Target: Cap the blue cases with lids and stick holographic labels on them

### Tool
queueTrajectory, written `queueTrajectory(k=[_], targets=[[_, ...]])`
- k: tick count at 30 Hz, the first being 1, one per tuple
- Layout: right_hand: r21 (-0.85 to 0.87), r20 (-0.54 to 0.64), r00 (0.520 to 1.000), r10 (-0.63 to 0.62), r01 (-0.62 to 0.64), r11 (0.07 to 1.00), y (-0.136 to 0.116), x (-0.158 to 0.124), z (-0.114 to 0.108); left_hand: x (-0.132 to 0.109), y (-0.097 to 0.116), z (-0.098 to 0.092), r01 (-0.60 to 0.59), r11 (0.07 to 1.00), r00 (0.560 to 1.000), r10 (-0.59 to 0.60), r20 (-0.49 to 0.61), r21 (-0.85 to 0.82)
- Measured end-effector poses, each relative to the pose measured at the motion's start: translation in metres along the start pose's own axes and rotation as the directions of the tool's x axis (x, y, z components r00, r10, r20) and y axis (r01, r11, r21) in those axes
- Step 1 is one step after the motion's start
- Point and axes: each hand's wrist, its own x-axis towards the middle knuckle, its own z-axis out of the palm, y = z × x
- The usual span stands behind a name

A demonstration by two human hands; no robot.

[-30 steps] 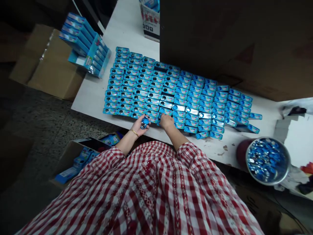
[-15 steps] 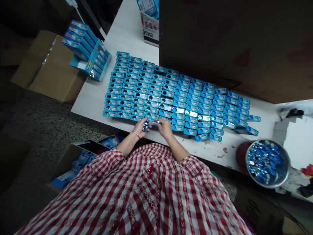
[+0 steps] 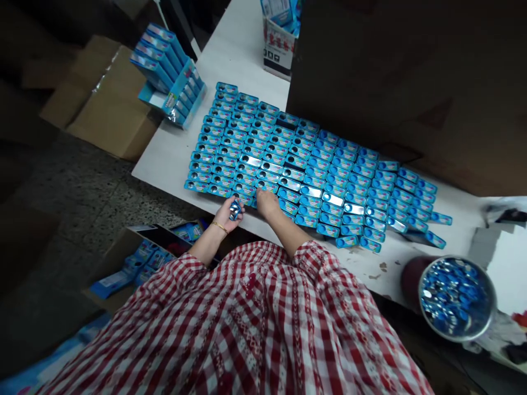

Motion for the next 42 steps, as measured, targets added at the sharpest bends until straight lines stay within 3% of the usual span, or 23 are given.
queueTrajectory(k=[6,10,13,17,23,25,29,34,39,42], targets=[[-0.149,0.071,0.994,0.080,-0.068,0.987,-0.010,0.022,0.003,-0.003,0.005,-0.014,0.004,0.998,1.000,-0.004,0.009,-0.060],[-0.156,0.077,0.995,0.071,-0.058,0.986,-0.006,0.017,-0.001,-0.003,0.004,-0.014,0.005,0.999,0.998,-0.002,0.062,-0.044],[-0.009,-0.003,0.998,-0.059,0.059,0.998,-0.006,-0.001,-0.002,-0.001,0.002,-0.010,0.014,1.000,0.995,-0.015,0.096,0.006],[0.176,-0.201,0.930,-0.309,0.345,0.922,-0.010,-0.019,-0.002,0.003,-0.003,0.002,0.018,1.000,0.999,-0.018,0.034,0.014],[0.289,-0.233,0.929,-0.289,0.350,0.891,0.004,-0.018,-0.003,0.003,-0.011,0.024,0.059,0.994,0.991,-0.070,0.115,0.096],[0.385,-0.237,0.946,-0.219,0.299,0.873,0.016,-0.016,-0.003,0.003,-0.013,0.028,0.076,0.989,0.984,-0.094,0.149,0.126],[0.541,-0.246,0.968,0.051,0.093,0.836,0.050,-0.004,-0.010,0.006,-0.014,0.031,0.132,0.983,0.958,-0.159,0.237,0.128],[0.284,-0.287,0.934,0.213,-0.130,0.950,0.082,0.025,-0.031,0.010,-0.010,0.034,0.131,0.989,0.969,-0.143,0.201,0.069],[0.054,-0.114,0.939,0.323,-0.319,0.946,0.079,0.055,-0.049,0.013,-0.007,0.040,0.114,0.993,0.975,-0.119,0.186,0.041],[0.000,-0.042,0.941,0.336,-0.336,0.942,0.080,0.062,-0.055,0.015,-0.006,0.045,0.112,0.993,0.973,-0.114,0.201,0.024]])
